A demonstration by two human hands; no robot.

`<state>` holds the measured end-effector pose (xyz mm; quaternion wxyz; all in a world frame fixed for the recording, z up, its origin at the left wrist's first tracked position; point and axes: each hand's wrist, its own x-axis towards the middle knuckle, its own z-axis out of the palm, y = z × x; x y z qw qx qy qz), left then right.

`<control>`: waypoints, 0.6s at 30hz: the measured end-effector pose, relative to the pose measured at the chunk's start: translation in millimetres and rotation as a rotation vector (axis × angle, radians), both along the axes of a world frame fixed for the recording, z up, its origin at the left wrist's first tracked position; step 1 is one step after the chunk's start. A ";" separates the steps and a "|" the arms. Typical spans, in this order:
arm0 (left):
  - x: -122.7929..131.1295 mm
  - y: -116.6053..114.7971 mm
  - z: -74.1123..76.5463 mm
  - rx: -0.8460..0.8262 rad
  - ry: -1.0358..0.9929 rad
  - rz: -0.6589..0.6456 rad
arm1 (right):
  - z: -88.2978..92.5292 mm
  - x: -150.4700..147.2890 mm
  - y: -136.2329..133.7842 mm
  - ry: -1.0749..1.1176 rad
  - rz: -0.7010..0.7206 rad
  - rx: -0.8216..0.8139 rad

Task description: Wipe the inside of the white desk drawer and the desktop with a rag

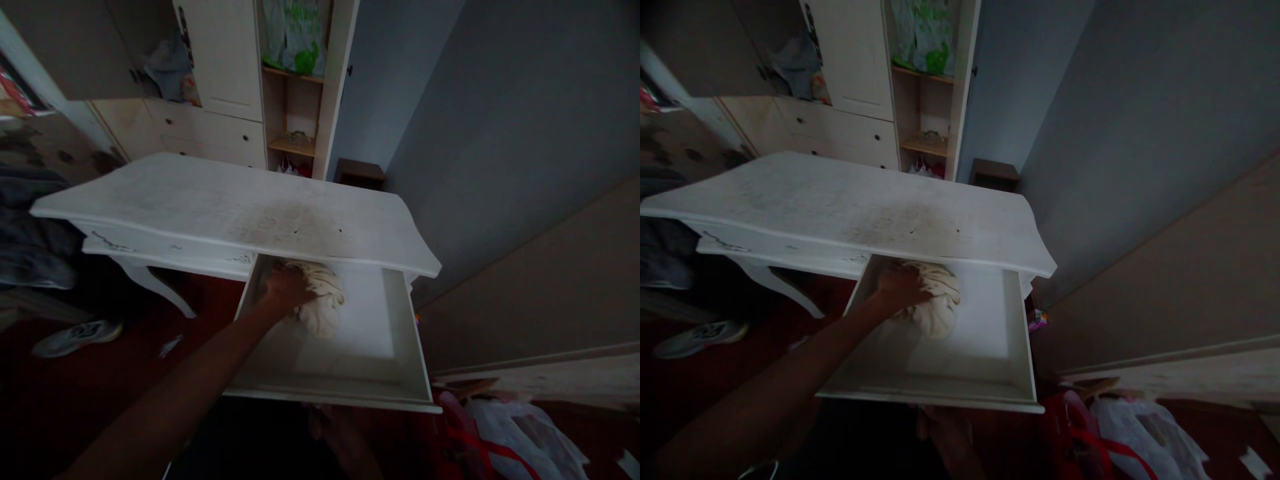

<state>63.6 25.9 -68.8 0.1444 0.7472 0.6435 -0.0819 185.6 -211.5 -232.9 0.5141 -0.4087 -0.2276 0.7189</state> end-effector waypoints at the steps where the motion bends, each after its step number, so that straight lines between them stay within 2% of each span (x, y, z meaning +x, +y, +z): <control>1: -7.9 1.7 0.2 0.006 0.002 0.014 | 0.5 -0.6 0.7 0.007 0.004 0.020; 4: -19.1 1.5 -1.6 0.061 0.013 0.072 | 2.2 -1.4 1.6 0.009 -0.013 0.053; 12: -11.3 -15.0 -10.3 0.182 0.046 0.090 | -1.0 2.4 -0.5 0.002 0.028 0.056; 18: -17.7 -3.2 -18.6 0.162 -0.002 0.061 | 6.3 3.2 0.2 -0.017 0.051 0.085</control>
